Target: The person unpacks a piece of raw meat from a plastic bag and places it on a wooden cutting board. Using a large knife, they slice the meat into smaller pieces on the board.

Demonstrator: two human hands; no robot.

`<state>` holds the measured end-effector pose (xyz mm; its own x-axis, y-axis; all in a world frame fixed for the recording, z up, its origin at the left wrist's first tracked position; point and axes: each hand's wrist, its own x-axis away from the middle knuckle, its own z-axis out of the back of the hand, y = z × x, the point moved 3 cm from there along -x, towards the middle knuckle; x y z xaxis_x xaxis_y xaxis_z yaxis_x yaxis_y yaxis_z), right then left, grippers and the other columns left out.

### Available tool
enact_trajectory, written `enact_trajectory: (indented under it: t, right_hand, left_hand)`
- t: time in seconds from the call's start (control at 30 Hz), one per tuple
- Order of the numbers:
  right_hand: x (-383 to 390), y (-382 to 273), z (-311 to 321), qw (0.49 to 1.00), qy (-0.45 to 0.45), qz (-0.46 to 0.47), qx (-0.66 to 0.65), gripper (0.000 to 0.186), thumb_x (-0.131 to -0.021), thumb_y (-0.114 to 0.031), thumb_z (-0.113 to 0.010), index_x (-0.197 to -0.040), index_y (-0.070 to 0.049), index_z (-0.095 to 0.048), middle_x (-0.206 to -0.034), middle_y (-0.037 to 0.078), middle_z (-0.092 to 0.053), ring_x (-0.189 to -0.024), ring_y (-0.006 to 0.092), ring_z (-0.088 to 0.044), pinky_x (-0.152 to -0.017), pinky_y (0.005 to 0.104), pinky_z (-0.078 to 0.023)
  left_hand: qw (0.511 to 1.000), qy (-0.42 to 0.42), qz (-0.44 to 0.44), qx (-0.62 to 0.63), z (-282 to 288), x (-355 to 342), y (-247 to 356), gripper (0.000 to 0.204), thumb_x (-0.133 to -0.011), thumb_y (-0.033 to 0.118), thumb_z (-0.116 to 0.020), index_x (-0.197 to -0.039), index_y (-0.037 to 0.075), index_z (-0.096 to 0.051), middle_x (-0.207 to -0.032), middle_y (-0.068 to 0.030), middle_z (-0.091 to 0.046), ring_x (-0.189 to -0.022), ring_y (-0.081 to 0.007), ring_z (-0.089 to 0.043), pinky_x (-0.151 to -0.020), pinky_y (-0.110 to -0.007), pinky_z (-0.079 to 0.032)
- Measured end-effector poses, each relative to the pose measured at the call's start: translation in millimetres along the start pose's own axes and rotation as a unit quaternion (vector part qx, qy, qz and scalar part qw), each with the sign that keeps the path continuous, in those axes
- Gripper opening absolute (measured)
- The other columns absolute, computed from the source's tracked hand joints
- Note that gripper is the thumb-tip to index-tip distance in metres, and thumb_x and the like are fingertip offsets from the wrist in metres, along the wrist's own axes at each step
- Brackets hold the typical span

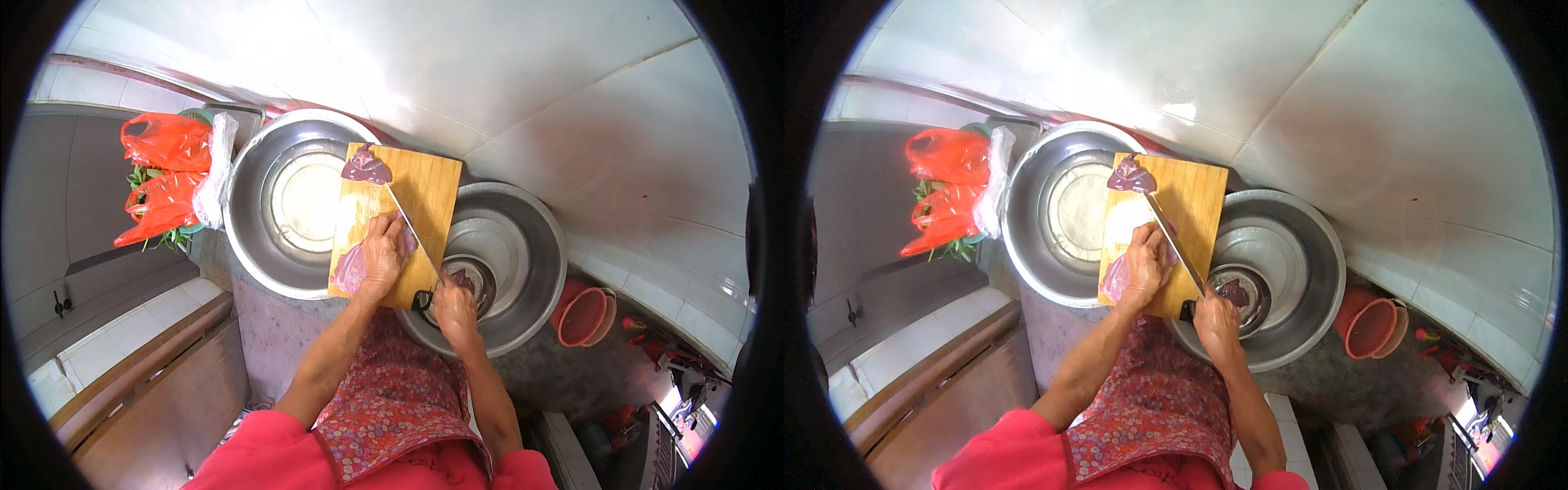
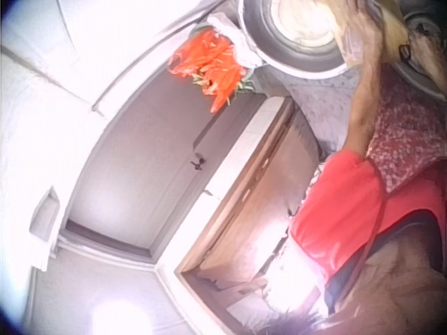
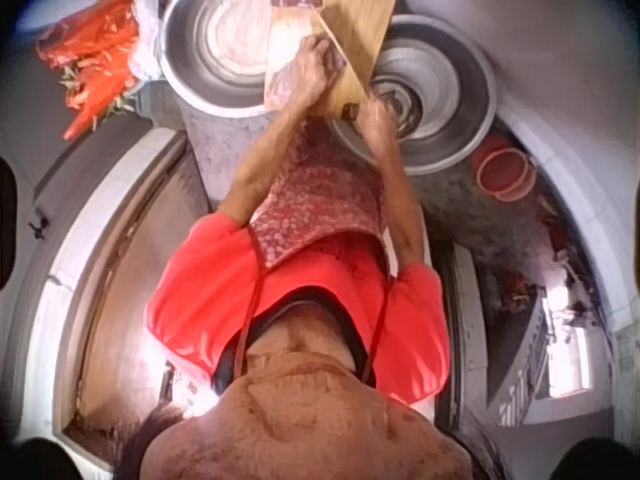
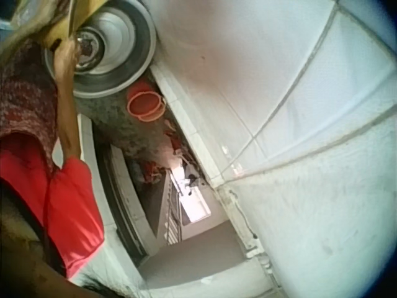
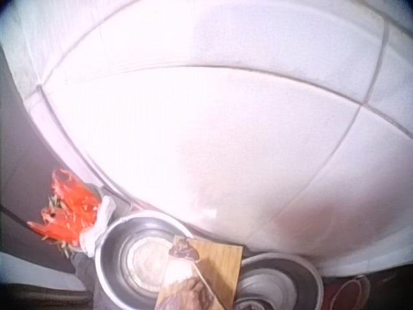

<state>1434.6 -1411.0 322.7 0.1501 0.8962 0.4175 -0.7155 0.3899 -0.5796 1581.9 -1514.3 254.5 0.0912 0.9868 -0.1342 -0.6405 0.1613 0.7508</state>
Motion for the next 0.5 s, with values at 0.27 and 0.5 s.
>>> enact_trajectory:
  t: [0.27,0.5]
  right_hand:
    - [42,22,22,0.998,-0.002,-0.057,-0.012,0.03,-0.093,-0.015,-0.052,-0.116,-0.001,-0.066,-0.083,0.026,-0.067,-0.078,0.0442,-0.067,-0.073,0.0516,-0.052]
    - [43,9,26,0.996,0.032,0.023,0.075,0.033,-0.089,-0.009,-0.057,-0.119,0.002,-0.065,-0.088,0.023,-0.07,-0.075,0.0396,-0.069,-0.068,0.0476,-0.054]
  left_hand:
    - [0.998,0.056,-0.01,-0.03,10,-7,18,0.021,-0.08,-0.001,-0.067,-0.099,0.004,-0.07,-0.097,-0.012,-0.063,-0.086,-0.0323,-0.062,-0.072,-0.042,-0.052]
    - [0.999,0.009,0.012,-0.037,6,-5,16,0.024,-0.074,0.007,-0.076,-0.097,0.005,-0.069,-0.096,-0.0101,-0.062,-0.086,-0.0313,-0.058,-0.071,-0.041,-0.051]
